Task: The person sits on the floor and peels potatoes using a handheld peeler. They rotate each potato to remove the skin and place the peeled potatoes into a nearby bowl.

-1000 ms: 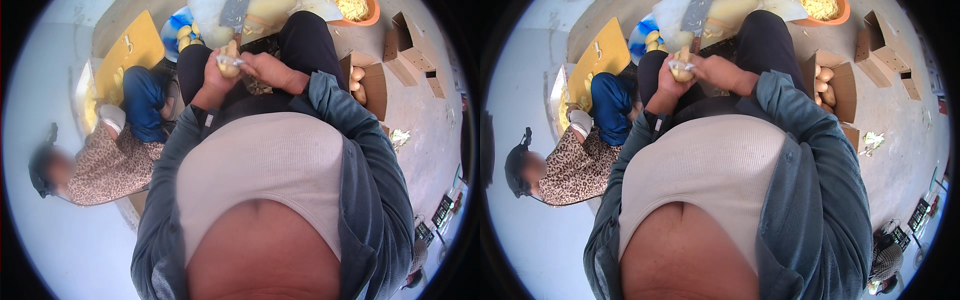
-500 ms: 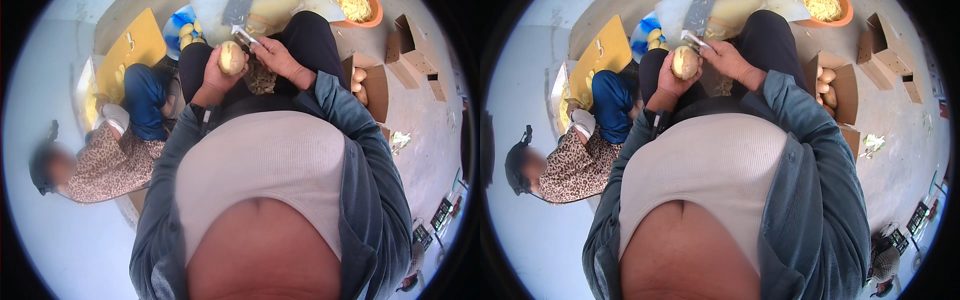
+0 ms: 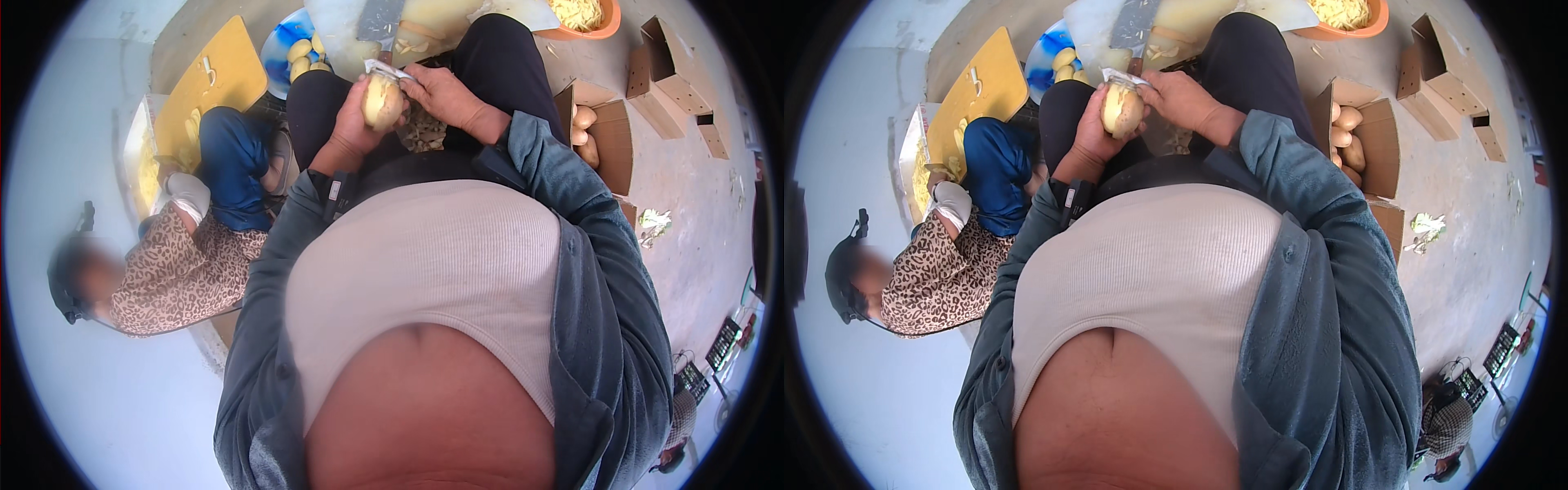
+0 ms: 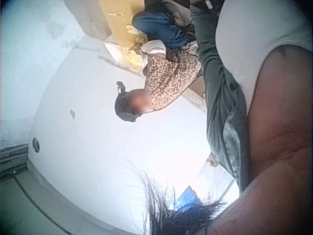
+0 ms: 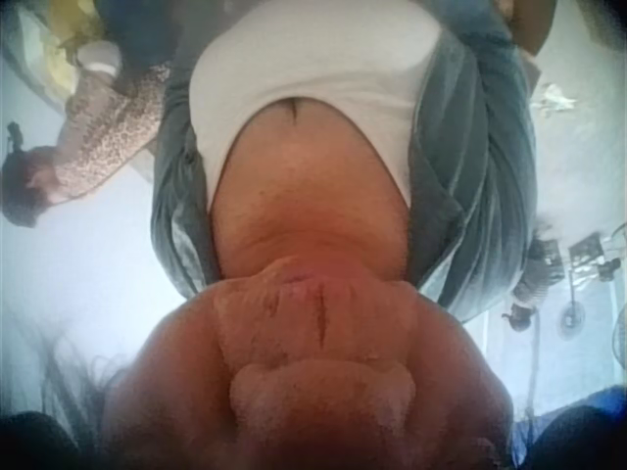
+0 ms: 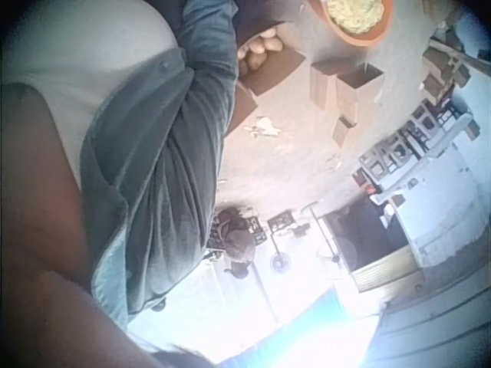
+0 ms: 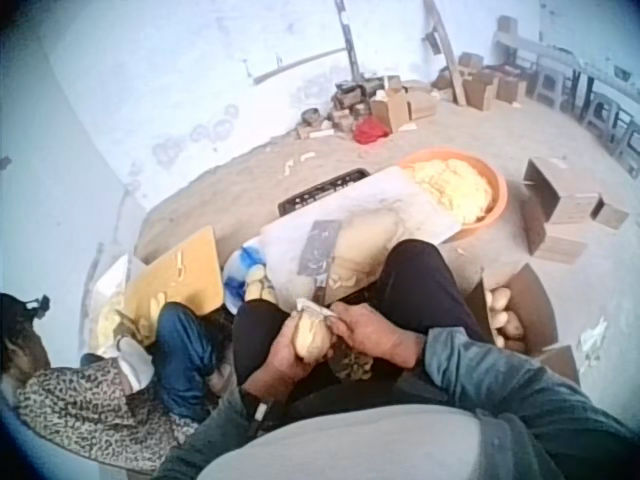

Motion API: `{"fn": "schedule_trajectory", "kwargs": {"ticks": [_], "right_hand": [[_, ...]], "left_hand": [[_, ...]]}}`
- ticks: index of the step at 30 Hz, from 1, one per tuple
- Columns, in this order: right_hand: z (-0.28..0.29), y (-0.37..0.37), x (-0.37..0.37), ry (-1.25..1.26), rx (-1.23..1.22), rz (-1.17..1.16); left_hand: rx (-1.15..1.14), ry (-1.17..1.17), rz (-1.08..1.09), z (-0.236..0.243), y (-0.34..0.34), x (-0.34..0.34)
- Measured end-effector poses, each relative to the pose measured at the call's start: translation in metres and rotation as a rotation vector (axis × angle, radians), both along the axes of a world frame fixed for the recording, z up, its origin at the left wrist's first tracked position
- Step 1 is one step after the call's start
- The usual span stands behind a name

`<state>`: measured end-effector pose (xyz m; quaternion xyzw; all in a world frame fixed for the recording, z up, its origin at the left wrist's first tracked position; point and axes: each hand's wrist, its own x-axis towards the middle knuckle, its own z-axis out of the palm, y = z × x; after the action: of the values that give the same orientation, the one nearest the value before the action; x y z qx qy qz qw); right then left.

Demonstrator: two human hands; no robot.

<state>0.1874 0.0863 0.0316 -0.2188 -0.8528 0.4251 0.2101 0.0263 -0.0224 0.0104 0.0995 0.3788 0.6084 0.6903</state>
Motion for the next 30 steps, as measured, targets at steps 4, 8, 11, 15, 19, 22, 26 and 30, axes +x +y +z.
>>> {"fn": "schedule_trajectory", "kwargs": {"ticks": [4, 8, 11, 15, 19, 22, 26, 30], "right_hand": [[0.0, -0.001, 0.0, -0.025, 0.018, 0.028], [0.002, -0.005, 0.001, -0.055, 0.03, 0.113], [0.003, -0.01, 0.002, -0.061, -0.016, 0.256], [0.006, -0.01, 0.003, -0.066, -0.092, 0.413], [0.004, -0.005, 0.006, 0.056, -0.183, 0.31], [0.0, 0.002, 0.003, 0.083, -0.31, 0.107], [0.0, 0.006, 0.003, -0.042, -0.5, -0.082], [-0.011, 0.008, 0.001, 0.006, -0.285, -0.083]], "left_hand": [[-0.026, 0.016, 0.026, -0.001, 0.001, 0.001], [-0.079, -0.061, 0.135, -0.007, 0.003, -0.001], [-0.068, -0.097, 0.161, -0.007, 0.005, -0.002], [0.056, -0.144, 0.147, -0.019, 0.004, -0.012], [-0.038, -0.144, 0.251, 0.002, 0.004, 0.0], [0.013, -0.123, 0.216, 0.002, 0.002, 0.0], [-0.004, -0.105, 0.16, 0.004, 0.0, 0.001], [0.024, -0.15, 0.073, 0.007, -0.001, 0.002]]}}
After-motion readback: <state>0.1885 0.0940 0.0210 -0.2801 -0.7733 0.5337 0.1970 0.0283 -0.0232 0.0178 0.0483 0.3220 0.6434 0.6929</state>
